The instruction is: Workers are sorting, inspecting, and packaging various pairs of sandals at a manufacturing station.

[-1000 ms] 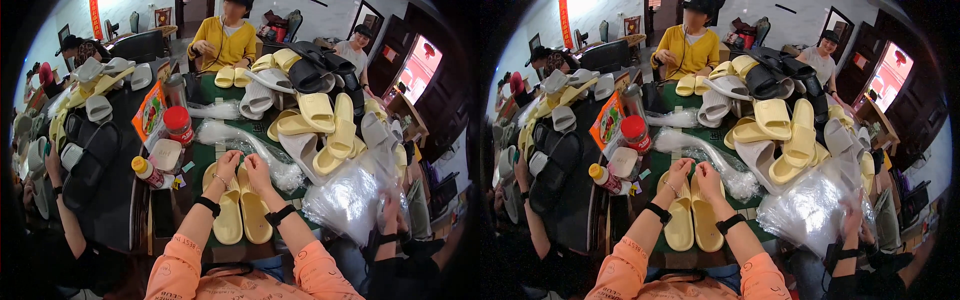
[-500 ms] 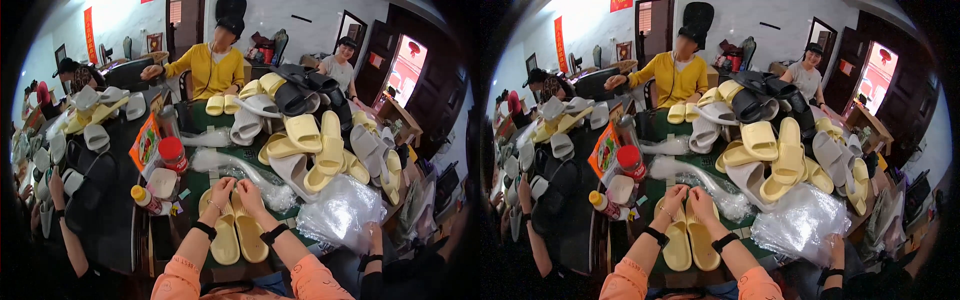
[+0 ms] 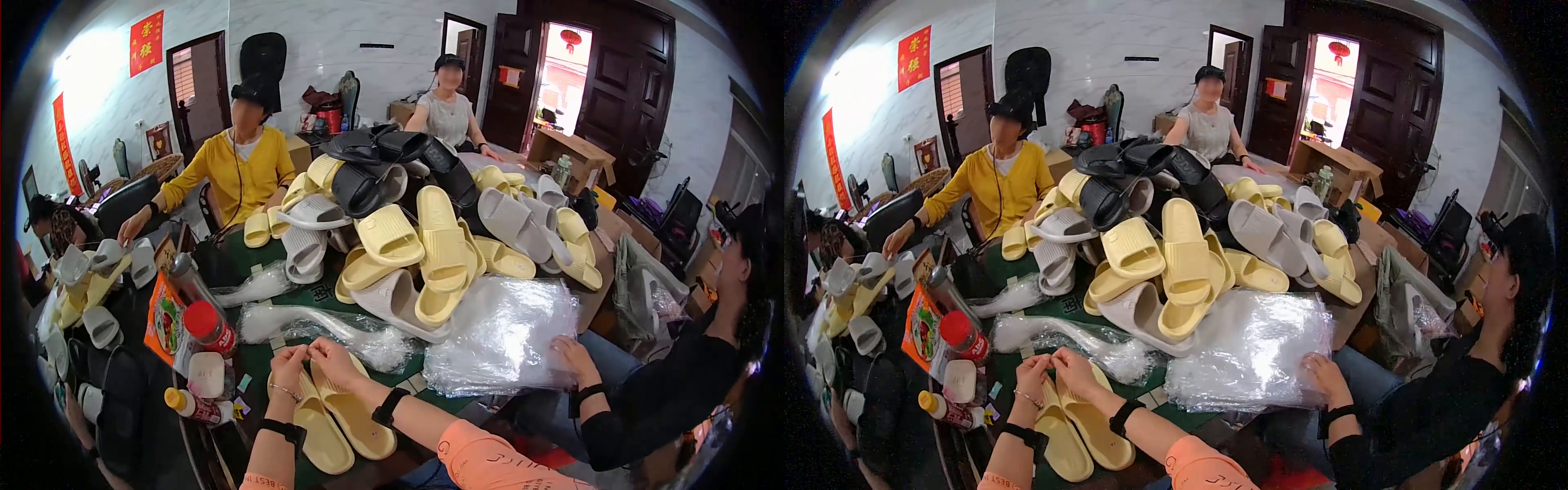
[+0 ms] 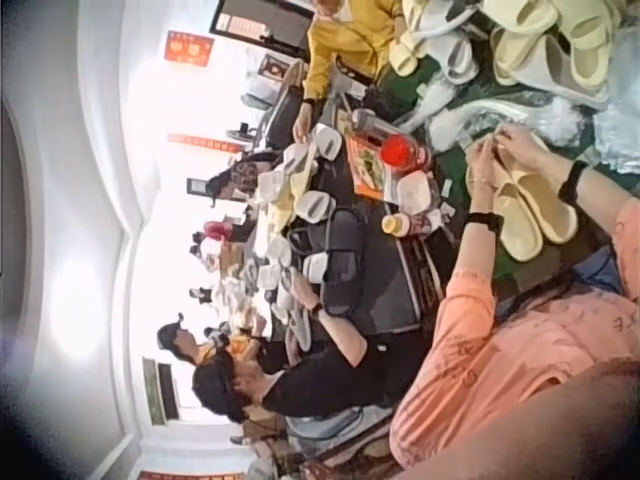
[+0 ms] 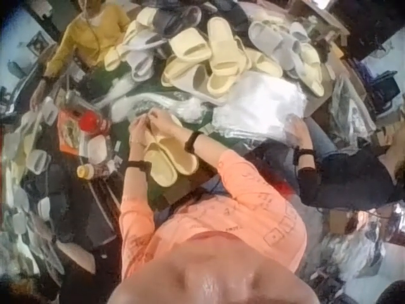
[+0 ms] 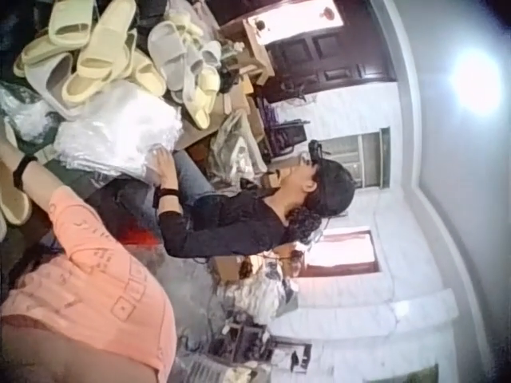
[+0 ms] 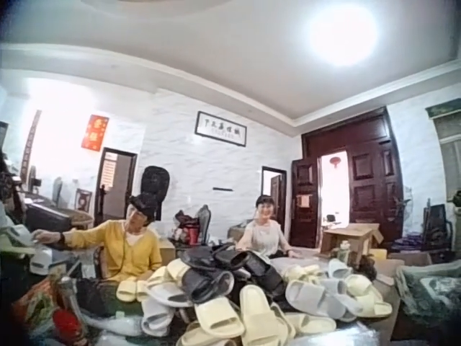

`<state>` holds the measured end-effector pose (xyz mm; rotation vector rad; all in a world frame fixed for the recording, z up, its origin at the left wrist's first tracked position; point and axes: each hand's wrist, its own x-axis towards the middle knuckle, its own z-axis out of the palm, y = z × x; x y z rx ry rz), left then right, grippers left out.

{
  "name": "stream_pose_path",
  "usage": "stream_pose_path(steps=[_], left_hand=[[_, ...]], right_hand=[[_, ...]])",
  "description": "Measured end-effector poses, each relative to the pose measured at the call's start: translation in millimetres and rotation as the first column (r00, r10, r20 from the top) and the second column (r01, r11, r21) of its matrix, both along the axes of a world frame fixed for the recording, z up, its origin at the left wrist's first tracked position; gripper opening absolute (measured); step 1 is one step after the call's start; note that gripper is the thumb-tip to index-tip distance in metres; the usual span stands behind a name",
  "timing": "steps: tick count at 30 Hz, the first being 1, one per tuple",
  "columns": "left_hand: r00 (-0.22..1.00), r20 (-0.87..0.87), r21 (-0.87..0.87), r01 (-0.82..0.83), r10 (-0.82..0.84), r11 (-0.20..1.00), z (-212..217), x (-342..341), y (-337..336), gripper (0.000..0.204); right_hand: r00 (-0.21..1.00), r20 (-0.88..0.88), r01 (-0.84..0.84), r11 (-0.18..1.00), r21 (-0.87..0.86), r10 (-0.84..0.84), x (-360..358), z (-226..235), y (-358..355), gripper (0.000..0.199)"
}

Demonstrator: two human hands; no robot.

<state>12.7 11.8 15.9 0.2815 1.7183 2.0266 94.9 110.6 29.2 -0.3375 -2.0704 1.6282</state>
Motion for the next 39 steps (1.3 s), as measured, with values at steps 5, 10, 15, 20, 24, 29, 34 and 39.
stream_pose_path(steps=[5,10,15,20,24,29,34,39], left_hand=[[1.000,-0.023,-0.036,0.016,-0.017,0.999,6.2,5.0,-0.5,0.011],[0.998,-0.057,-0.006,0.013,-0.013,1.000,2.1,3.6,-0.6,0.011],[0.998,-0.065,0.070,-0.004,0.009,0.998,-16.8,-6.5,-3.4,0.007],[0.998,-0.063,0.121,0.010,-0.003,0.993,-19.3,-8.0,-7.4,0.006],[0.995,-0.092,0.004,0.028,-0.028,1.000,-16.2,-2.8,3.3,0.004],[0.998,-0.062,0.014,-0.020,0.021,1.000,-11.1,-2.1,-2.8,0.005],[0.991,-0.123,0.006,-0.055,0.055,0.998,-24.3,-9.1,-2.3,0.005],[0.971,-0.236,-0.090,0.027,-0.048,0.996,-20.0,-2.1,7.3,0.004]], right_hand=[[0.999,-0.051,0.004,0.999,-0.041,-0.006,-3.0,-8.3,-0.9,0.012],[0.999,0.024,0.031,0.999,-0.034,-0.030,-8.8,-13.7,-1.8,0.016],[1.000,-0.012,0.016,1.000,-0.020,-0.017,-6.5,-10.9,-5.2,0.019],[0.999,-0.037,0.009,1.000,0.004,-0.009,-8.4,-7.4,-10.8,0.018],[0.999,0.003,0.045,0.999,0.020,-0.045,-3.4,-9.0,0.7,0.020],[1.000,-0.014,-0.004,0.999,0.038,0.005,-3.2,-5.3,-3.9,0.018],[0.996,-0.083,0.037,0.998,0.041,-0.034,-1.4,-7.6,-5.4,0.018],[0.985,-0.110,0.170,0.888,0.428,-0.136,40.4,45.0,0.7,0.019]])
